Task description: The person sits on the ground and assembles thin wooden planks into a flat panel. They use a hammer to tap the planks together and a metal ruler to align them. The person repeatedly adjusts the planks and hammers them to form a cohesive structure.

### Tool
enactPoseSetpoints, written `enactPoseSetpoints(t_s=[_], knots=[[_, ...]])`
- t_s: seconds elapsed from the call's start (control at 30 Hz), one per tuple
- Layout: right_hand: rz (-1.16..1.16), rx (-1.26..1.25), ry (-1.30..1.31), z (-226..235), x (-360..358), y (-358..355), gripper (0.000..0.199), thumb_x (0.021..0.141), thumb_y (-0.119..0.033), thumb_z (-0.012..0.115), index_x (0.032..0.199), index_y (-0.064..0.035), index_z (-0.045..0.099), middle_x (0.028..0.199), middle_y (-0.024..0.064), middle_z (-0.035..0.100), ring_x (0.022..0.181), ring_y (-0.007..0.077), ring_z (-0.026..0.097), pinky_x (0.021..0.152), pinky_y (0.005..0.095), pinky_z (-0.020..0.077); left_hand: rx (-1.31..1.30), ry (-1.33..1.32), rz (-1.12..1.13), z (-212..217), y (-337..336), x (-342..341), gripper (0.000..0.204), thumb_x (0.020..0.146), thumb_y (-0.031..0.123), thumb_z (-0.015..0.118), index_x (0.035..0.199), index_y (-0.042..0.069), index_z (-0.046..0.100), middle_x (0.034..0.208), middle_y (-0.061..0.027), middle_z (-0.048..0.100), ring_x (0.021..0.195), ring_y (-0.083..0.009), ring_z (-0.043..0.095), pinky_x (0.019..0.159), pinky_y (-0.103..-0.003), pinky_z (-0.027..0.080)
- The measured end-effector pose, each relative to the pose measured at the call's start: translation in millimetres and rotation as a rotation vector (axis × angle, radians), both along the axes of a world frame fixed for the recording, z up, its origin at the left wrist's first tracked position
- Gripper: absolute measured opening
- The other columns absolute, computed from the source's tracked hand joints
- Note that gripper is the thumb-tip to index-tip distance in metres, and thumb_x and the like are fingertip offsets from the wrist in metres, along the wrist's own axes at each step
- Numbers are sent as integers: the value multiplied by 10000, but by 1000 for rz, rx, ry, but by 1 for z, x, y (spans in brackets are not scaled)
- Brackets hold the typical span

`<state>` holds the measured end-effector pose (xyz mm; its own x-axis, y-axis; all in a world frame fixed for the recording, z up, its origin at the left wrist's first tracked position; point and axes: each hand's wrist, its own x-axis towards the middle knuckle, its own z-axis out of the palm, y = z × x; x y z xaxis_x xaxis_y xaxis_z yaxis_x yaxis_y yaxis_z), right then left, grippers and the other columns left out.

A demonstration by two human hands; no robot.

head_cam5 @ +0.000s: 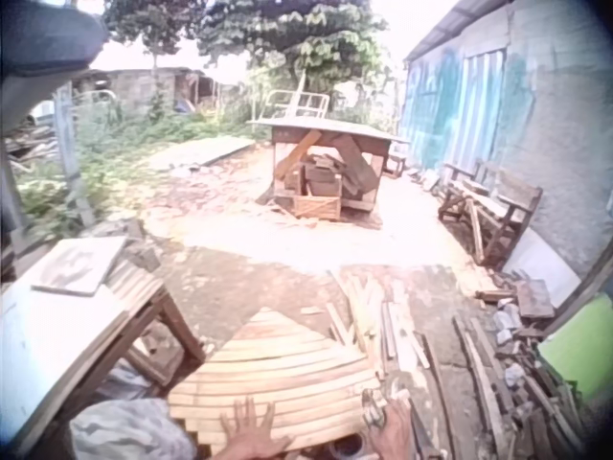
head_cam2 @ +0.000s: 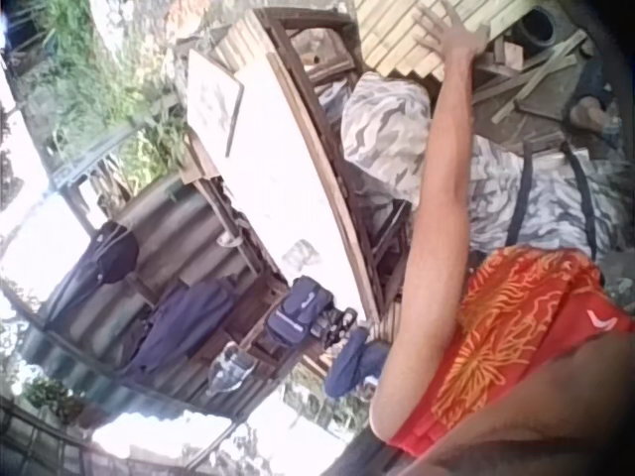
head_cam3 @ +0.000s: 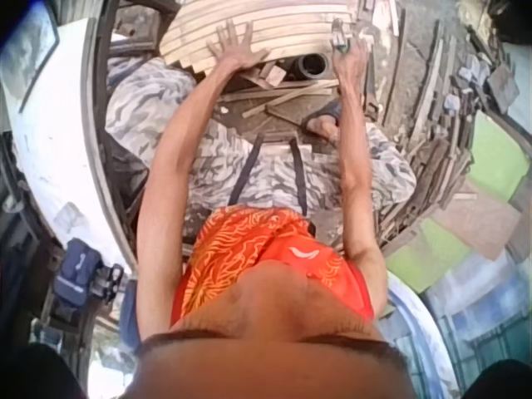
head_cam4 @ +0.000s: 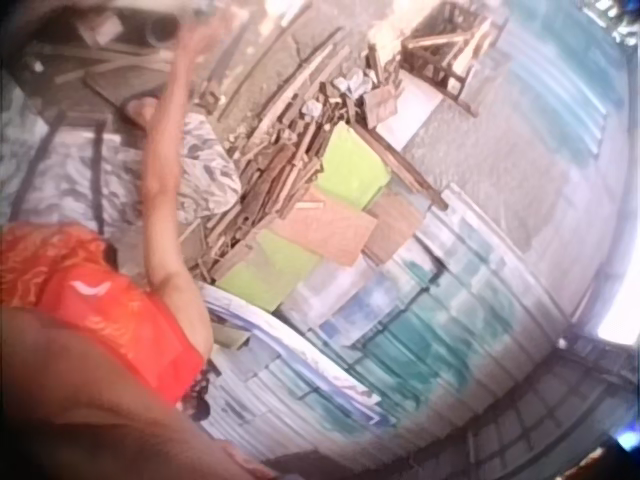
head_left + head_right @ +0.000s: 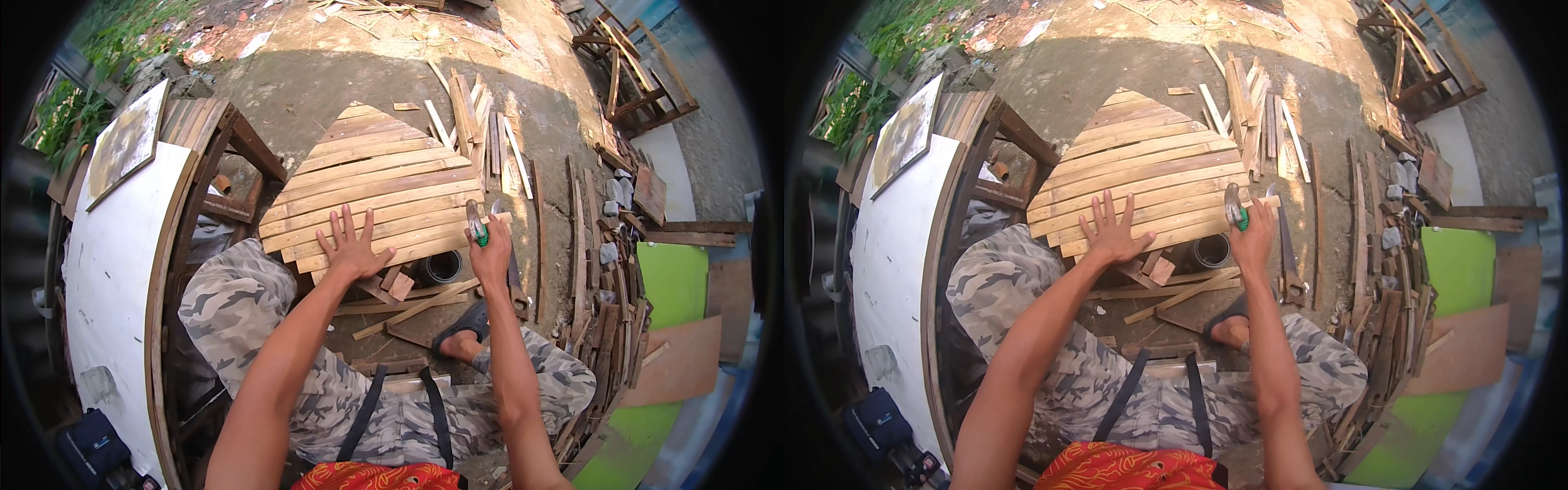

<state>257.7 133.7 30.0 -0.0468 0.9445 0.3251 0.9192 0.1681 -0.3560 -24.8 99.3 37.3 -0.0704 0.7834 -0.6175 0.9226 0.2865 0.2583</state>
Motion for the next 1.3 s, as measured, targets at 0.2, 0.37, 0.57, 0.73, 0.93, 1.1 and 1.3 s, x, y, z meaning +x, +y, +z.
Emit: enactPoseSetpoints(t_s=[0.2, 0.37, 0.57, 0.73, 0.93, 1.1, 1.3], knots=[[-434, -261, 398, -33, 66, 37, 352, 870, -261, 792, 1048, 18, 670, 1170, 236, 694, 1075, 386, 657, 934, 441, 491, 178, 1, 116, -7, -20, 16, 1099, 903, 692, 560, 1652, 94, 23, 1688, -269, -107, 1549, -460, -156, 1174, -689, -99], [-423, -290, 738, -49, 98, 60, 457, 824, -303, 848, 1125, 9, 700, 1123, 171, 729, 997, 264, 693, 873, 389, 525, 404, 46, 613, -19, -58, 49, 1206, 871, 628, 667, 1605, -55, -3, 1666, -328, -65, 1558, -446, -125, 1217, -619, -65], [-281, -424, 1130, -64, 103, 85, 355, 809, -148, 819, 1099, 24, 705, 1059, 107, 730, 975, 208, 685, 866, 340, 532, 476, -300, 1465, -33, -88, 27, 1277, 868, 482, 777, 1587, -38, -140, 1668, -281, 40, 1558, -366, 62, 1249, -500, 63], [-306, -564, 1181, -60, 105, 86, 256, 801, -59, 765, 1045, -12, 704, 981, 70, 713, 893, 177, 665, 817, 321, 514, 795, -776, 1520, -65, -77, 19, 918, 892, 123, 797, 1525, -42, 154, 1468, -193, 429, 1335, -263, 468, 1103, -374, 399], [-278, -538, 1127, -57, 92, 58, 164, 805, -30, 760, 933, -44, 660, 887, 31, 679, 825, 146, 630, 786, 305, 482, 729, -1073, 1328, -84, -71, -33, 950, 836, 34, 817, 1514, -32, 155, 1433, -193, 438, 1294, -273, 493, 1096, -377, 422], [-363, -556, 1142, -53, 65, 10, 154, 830, -19, 760, 909, -62, 635, 890, 47, 685, 798, 153, 643, 768, 303, 490, 739, -941, 1365, -81, -2, -92, 1231, 797, 62, 848, 1584, -43, -93, 1545, -280, 366, 1368, -323, 462, 1156, -407, 365], [-478, -671, 1371, -41, 14, -71, 211, 862, -21, 737, 911, -101, 549, 841, 54, 654, 680, 208, 660, 597, 363, 573, 691, -1091, 1302, -56, 35, -135, 1114, 882, 81, 761, 1602, -29, -82, 1553, -288, 375, 1375, -338, 466, 1169, -422, 337]])
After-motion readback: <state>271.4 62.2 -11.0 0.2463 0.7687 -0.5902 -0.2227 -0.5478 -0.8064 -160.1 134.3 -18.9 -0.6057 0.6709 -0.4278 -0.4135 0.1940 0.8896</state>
